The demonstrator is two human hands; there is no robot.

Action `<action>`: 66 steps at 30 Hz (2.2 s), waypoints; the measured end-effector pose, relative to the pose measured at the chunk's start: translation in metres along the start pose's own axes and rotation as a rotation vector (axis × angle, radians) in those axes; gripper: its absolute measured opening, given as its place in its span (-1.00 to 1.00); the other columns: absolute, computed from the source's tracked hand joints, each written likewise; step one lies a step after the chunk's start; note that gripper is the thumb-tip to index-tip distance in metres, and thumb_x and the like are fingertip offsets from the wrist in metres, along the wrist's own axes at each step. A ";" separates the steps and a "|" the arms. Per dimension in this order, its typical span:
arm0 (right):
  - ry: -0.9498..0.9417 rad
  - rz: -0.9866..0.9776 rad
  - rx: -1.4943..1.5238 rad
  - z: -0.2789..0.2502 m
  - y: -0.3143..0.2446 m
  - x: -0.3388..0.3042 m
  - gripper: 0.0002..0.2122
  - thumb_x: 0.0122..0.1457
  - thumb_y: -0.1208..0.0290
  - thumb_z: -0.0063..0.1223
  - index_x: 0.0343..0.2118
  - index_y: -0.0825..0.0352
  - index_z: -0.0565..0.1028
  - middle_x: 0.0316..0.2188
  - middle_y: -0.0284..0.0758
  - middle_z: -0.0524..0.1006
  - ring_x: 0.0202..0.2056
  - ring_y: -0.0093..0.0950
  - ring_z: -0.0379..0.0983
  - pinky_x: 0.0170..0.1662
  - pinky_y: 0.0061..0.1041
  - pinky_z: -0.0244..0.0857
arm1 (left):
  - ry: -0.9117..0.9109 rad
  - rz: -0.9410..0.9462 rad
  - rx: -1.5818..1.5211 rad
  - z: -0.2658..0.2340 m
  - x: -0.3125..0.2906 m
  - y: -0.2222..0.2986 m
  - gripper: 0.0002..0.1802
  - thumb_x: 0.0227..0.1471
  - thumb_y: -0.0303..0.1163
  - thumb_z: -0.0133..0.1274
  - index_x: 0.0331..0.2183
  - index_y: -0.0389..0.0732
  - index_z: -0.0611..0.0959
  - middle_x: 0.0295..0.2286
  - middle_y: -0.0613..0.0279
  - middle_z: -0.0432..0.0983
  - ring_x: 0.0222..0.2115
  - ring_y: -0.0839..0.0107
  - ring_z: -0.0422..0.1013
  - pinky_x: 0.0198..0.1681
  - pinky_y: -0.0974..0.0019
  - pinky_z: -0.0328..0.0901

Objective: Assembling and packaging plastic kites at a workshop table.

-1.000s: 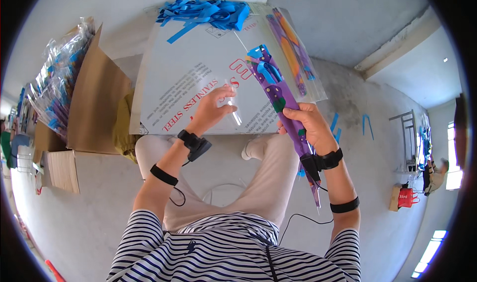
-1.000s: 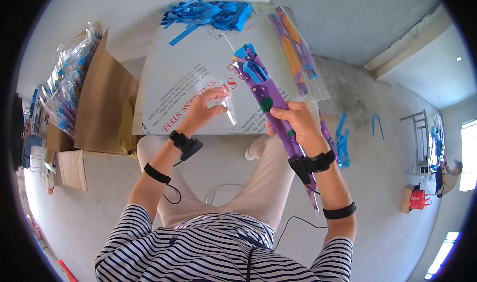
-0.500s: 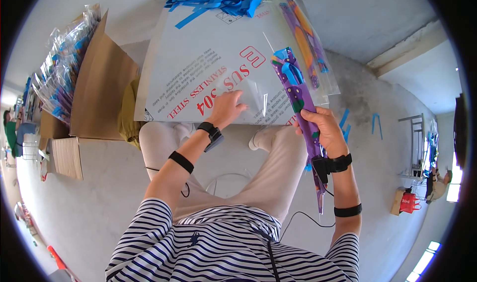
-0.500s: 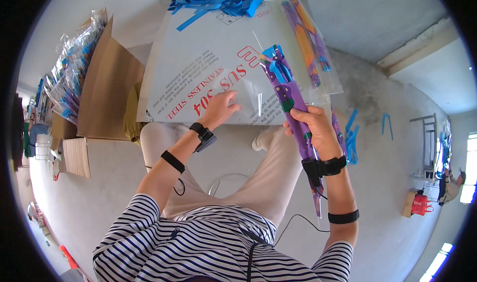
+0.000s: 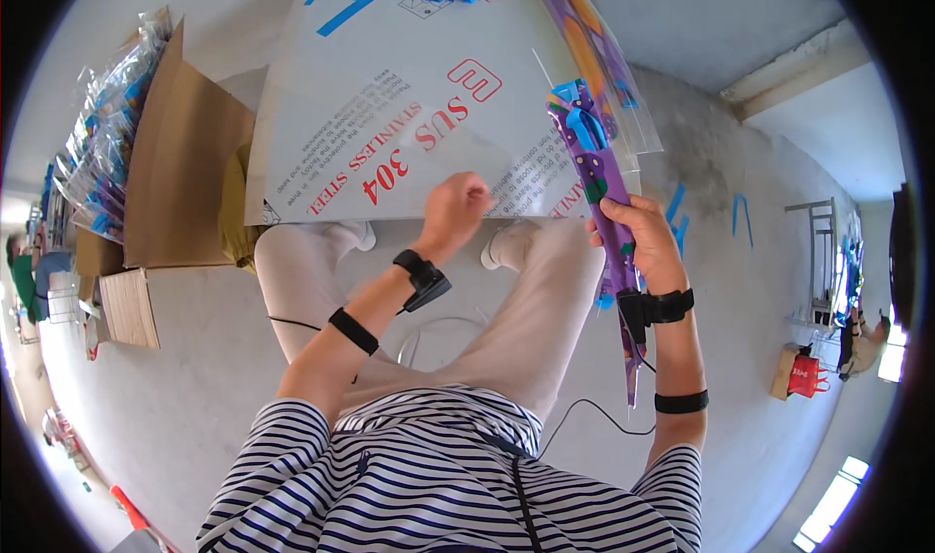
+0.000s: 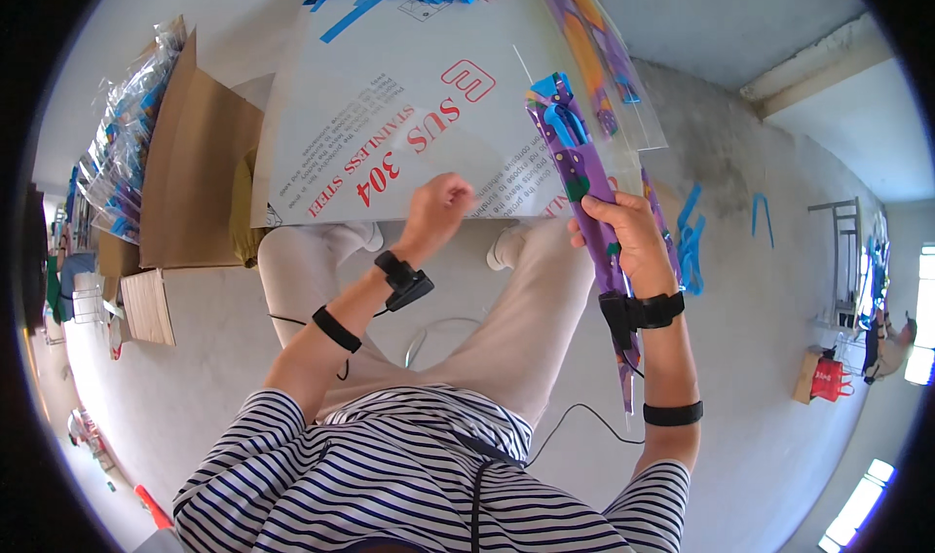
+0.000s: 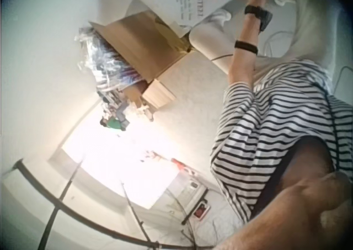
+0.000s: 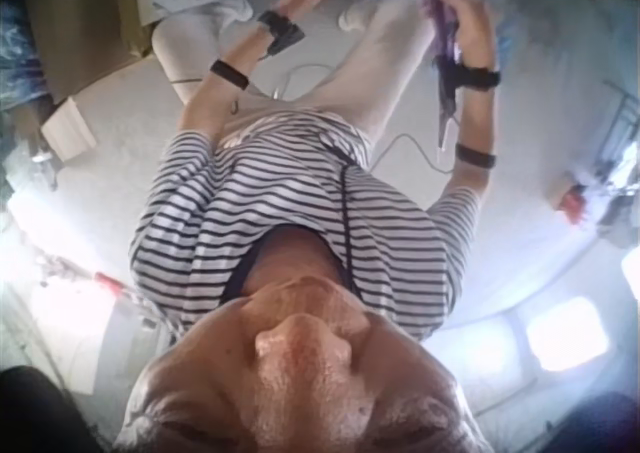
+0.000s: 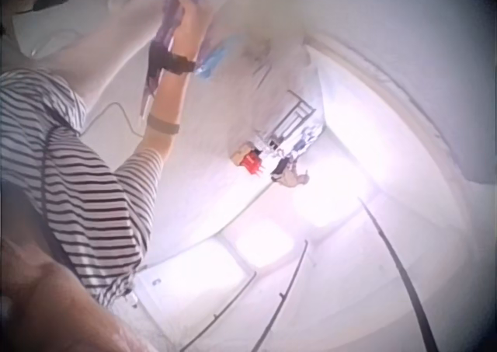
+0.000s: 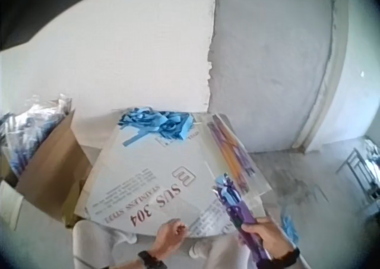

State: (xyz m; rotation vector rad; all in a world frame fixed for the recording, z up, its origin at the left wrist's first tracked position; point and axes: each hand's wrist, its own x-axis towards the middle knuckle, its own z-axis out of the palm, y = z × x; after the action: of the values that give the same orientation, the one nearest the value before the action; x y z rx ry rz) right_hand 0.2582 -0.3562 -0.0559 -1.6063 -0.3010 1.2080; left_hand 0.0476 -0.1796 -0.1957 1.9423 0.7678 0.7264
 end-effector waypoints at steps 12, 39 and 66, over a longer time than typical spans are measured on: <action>0.077 0.014 0.097 -0.055 0.044 -0.011 -0.80 0.16 0.40 0.17 -0.27 0.47 0.57 -0.45 -0.18 0.62 -0.55 -0.40 0.57 -0.50 -0.51 0.44 | -0.127 0.079 0.558 0.081 0.032 0.024 -0.70 -0.31 -0.26 0.39 -0.55 -0.15 0.59 -0.42 0.19 0.45 -0.28 0.14 0.40 -0.31 0.12 0.28; -0.251 0.035 0.071 0.025 0.021 0.001 -0.73 0.23 0.36 0.09 -0.16 0.51 0.55 -0.30 -0.16 0.64 -0.54 -0.49 0.54 -0.38 -0.58 0.46 | -0.514 -1.064 -1.279 0.001 -0.062 0.064 -0.47 0.07 0.04 0.20 -0.13 -0.19 0.51 -0.29 0.32 0.54 -0.11 0.41 0.41 0.00 0.21 0.28; -0.152 -0.007 -0.061 0.013 0.024 -0.037 -0.76 0.19 0.35 0.10 -0.25 0.46 0.56 -0.44 -0.24 0.62 -0.54 -0.53 0.52 -0.45 -0.60 0.37 | -0.300 -0.878 -1.260 0.019 -0.050 0.040 -0.81 0.15 -0.29 0.15 -0.29 -0.22 0.62 -0.41 0.31 0.57 -0.40 0.53 0.48 -0.25 0.43 0.38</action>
State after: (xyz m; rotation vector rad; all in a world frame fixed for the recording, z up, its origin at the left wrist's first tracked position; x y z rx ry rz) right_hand 0.2224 -0.3843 -0.0546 -1.5665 -0.4437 1.3292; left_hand 0.0392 -0.2434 -0.1776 0.4500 0.6231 0.2070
